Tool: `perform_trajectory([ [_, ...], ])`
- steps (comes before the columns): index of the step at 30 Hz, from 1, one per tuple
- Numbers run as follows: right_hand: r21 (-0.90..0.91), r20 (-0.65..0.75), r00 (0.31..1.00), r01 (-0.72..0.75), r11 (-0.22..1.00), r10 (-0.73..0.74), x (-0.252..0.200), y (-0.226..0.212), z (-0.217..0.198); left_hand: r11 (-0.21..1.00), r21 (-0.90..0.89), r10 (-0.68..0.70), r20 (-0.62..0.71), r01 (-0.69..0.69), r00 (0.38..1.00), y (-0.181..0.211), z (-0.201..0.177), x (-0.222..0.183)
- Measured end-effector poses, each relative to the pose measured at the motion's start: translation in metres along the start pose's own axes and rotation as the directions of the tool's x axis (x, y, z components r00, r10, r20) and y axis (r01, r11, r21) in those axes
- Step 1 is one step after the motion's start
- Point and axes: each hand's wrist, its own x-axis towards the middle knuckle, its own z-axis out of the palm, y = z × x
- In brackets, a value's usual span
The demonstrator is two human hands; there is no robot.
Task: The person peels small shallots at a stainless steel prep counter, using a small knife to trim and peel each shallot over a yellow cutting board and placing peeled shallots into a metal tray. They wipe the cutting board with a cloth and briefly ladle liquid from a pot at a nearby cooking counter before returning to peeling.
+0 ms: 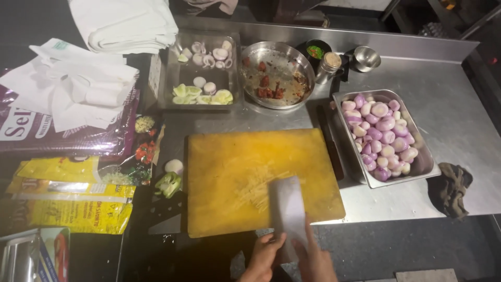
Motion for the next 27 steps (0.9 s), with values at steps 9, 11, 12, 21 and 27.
perform_trajectory([
  [9,-0.028,0.056,0.995,-0.078,0.997,0.079,0.005,-0.016,-0.025,0.998,0.062,0.016,-0.019,-0.015,1.0,-0.005,0.022,0.011],
  [11,-0.033,0.096,0.96,-0.263,0.964,0.265,0.015,-0.001,-0.017,0.993,0.122,0.005,-0.049,0.001,0.999,0.008,0.027,0.005],
  [12,-0.011,0.053,0.993,-0.102,0.995,0.103,0.017,0.014,-0.001,0.995,0.104,0.003,-0.054,0.003,0.999,0.01,0.019,0.001],
  [21,-0.131,0.069,0.997,-0.029,0.991,0.039,0.01,-0.005,-0.021,0.999,0.031,0.022,-0.032,-0.021,0.999,-0.012,0.018,0.019],
  [27,-0.012,0.134,0.989,-0.054,0.998,0.055,0.001,-0.045,-0.026,0.996,-0.052,0.065,-0.044,-0.067,0.997,0.008,0.01,-0.007],
])
